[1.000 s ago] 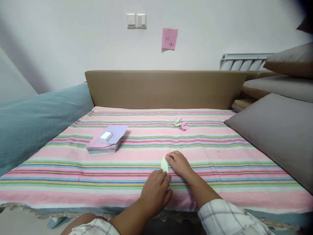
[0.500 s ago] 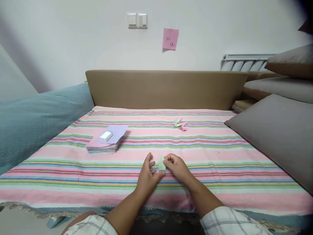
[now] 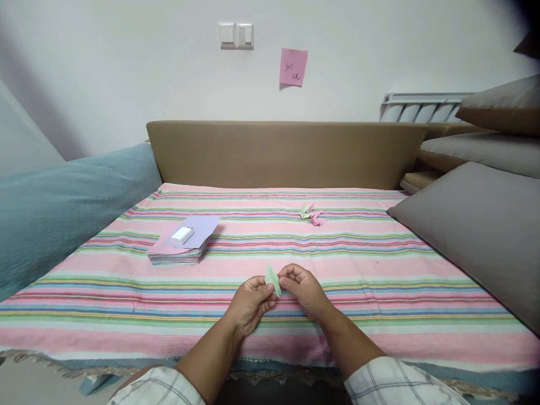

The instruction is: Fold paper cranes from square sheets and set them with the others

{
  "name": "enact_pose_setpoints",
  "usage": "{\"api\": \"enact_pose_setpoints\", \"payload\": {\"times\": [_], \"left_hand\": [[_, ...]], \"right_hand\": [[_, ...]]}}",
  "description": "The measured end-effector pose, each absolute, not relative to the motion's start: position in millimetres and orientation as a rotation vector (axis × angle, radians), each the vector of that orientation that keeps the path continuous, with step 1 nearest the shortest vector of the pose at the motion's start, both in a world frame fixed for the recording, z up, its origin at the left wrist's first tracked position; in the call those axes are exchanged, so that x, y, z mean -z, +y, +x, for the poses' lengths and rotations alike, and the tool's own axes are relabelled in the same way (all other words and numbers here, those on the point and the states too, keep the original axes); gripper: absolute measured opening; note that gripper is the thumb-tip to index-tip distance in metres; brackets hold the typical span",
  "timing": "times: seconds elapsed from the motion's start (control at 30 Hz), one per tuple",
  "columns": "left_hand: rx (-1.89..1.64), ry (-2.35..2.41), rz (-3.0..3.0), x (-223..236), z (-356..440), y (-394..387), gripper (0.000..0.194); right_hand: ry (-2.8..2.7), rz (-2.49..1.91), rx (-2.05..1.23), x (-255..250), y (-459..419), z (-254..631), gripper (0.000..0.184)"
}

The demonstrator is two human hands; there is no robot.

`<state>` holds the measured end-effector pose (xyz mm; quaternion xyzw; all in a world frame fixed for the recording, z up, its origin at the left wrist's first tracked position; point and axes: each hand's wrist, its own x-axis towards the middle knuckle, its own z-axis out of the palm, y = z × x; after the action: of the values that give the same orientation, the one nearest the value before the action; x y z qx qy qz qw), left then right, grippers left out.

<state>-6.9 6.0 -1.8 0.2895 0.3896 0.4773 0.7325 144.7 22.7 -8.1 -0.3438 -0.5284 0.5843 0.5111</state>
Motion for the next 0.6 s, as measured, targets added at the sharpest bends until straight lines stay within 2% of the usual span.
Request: {"api": "enact_pose_setpoints", "payload": {"times": [0.2, 0.4, 0.6], "left_hand": [[-1.031, 0.844, 0.627, 2.0, -6.3, 6.3, 0.038], [-1.001, 0.849, 0.656, 4.5, -6.8, 5.7, 0.037], [-0.967, 0.847, 0.690, 7.1, -7.3, 5.8, 0.036]], "right_hand": [[-1.301, -0.828, -1.366, 10.1, 23.9, 145.3, 0.026], [-1.483, -0.857, -1.099, 8.6, 23.2, 148.7, 0.018], [-1.727, -0.849, -0.798, -1.9, 20.6, 154.5, 0.034]]}}
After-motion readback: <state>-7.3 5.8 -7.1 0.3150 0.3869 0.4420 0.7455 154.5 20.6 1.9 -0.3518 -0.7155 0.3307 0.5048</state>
